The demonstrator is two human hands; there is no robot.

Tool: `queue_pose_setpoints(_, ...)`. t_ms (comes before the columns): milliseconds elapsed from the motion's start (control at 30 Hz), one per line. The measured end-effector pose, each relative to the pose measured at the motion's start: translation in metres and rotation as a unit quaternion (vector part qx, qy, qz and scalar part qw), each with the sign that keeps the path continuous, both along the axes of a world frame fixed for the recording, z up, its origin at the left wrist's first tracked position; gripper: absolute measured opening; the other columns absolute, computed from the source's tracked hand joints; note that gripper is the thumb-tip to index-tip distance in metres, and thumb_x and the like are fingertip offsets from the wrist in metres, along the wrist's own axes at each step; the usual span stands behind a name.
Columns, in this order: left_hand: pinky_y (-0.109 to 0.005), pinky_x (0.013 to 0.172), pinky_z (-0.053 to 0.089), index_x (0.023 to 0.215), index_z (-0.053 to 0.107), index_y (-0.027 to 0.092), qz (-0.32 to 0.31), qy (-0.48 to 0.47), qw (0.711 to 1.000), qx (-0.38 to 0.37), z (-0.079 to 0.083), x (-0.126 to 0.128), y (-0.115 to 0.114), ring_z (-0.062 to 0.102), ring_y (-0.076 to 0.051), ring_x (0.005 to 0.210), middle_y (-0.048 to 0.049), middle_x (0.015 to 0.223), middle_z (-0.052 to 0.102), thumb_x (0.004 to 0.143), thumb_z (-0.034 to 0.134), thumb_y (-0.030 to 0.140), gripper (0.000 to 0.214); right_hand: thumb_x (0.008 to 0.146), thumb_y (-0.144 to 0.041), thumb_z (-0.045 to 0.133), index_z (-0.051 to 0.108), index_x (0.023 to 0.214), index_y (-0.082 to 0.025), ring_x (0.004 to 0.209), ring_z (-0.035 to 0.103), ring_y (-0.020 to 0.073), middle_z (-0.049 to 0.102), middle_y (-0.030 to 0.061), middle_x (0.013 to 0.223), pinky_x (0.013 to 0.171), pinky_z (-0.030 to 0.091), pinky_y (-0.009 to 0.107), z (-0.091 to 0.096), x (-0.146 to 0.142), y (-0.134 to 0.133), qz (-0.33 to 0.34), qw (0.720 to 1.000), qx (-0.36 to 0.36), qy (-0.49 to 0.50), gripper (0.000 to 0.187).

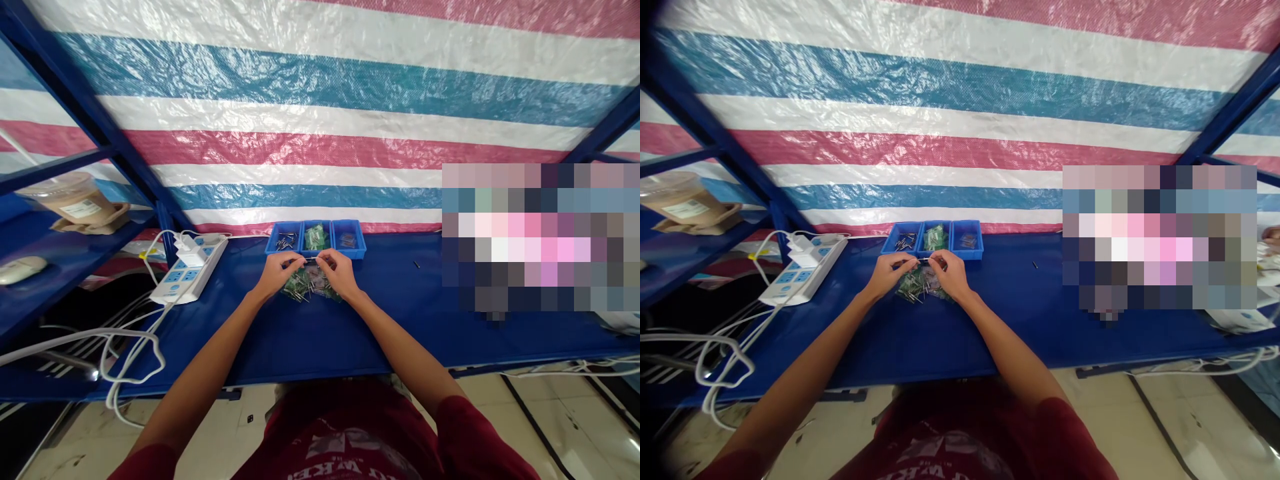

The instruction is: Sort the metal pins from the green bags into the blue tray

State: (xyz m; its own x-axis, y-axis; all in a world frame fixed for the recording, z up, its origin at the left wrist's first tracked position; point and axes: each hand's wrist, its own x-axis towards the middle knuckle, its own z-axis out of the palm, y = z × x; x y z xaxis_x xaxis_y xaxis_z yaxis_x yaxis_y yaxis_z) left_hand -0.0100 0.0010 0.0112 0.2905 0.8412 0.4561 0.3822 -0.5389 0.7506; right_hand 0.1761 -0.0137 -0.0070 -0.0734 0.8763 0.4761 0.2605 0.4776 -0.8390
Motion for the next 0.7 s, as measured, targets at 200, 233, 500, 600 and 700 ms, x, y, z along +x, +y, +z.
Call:
queue_pose_setpoints(200,-0.023,0.046,0.044,0.079,0.075,0.014,0.045,-0.116,0.99,-0.061,-0.006,0.008,0.0,0.057,-0.014,0.052,-0.0056,0.07,0.071,0.073,0.072,0.043,0.03,0.089,-0.039,0.05,0.062,0.079,-0.019,0.065,0.054,0.0142,0.063,0.0024,0.077,0.063,0.043,0.026,-0.002,0.0,0.002,-0.001,1.0,0.004,-0.016,0.025)
queue_pose_setpoints(233,-0.023,0.045,0.044,0.08,0.075,0.014,0.05,-0.131,0.988,-0.066,-0.008,0.009,0.0,0.056,-0.013,0.051,-0.0056,0.07,0.071,0.071,0.074,0.042,0.03,0.089,-0.039,0.049,0.062,0.079,-0.019,0.065,0.054,0.0143,0.064,0.0027,0.077,0.063,0.043,0.026,-0.003,0.0,0.003,0.0,1.0,0.005,-0.019,0.026)
queue_pose_setpoints(500,-0.025,0.054,0.051,0.086,0.066,0.016,0.016,-0.196,0.979,-0.059,-0.009,0.017,-0.002,0.063,-0.017,0.069,-0.0075,0.085,0.071,0.081,0.065,0.043,0.028,0.09,-0.04,0.048,0.067,0.075,-0.018,0.064,0.055,0.0154,0.067,0.0038,0.074,0.064,0.042,0.027,-0.009,-0.002,0.006,-0.023,0.998,0.0,-0.054,0.033)
queue_pose_setpoints(600,-0.025,0.056,0.05,0.095,0.064,0.016,0.023,-0.158,0.986,-0.057,-0.008,0.014,-0.002,0.062,-0.016,0.066,-0.0059,0.079,0.069,0.086,0.058,0.044,0.03,0.089,-0.039,0.047,0.069,0.077,-0.018,0.065,0.056,0.0167,0.068,0.0039,0.074,0.066,0.043,0.028,-0.009,0.0,0.007,-0.048,0.998,-0.008,-0.038,0.033)
queue_pose_setpoints(700,-0.024,0.054,0.047,0.096,0.069,0.016,0.055,-0.073,0.996,-0.025,-0.009,0.01,0.0,0.058,-0.014,0.065,-0.0065,0.085,0.068,0.087,0.057,0.044,0.033,0.089,-0.039,0.048,0.069,0.077,-0.018,0.066,0.057,0.0177,0.068,0.0043,0.074,0.067,0.044,0.029,-0.006,0.002,0.006,-0.058,0.998,-0.01,-0.024,0.032)
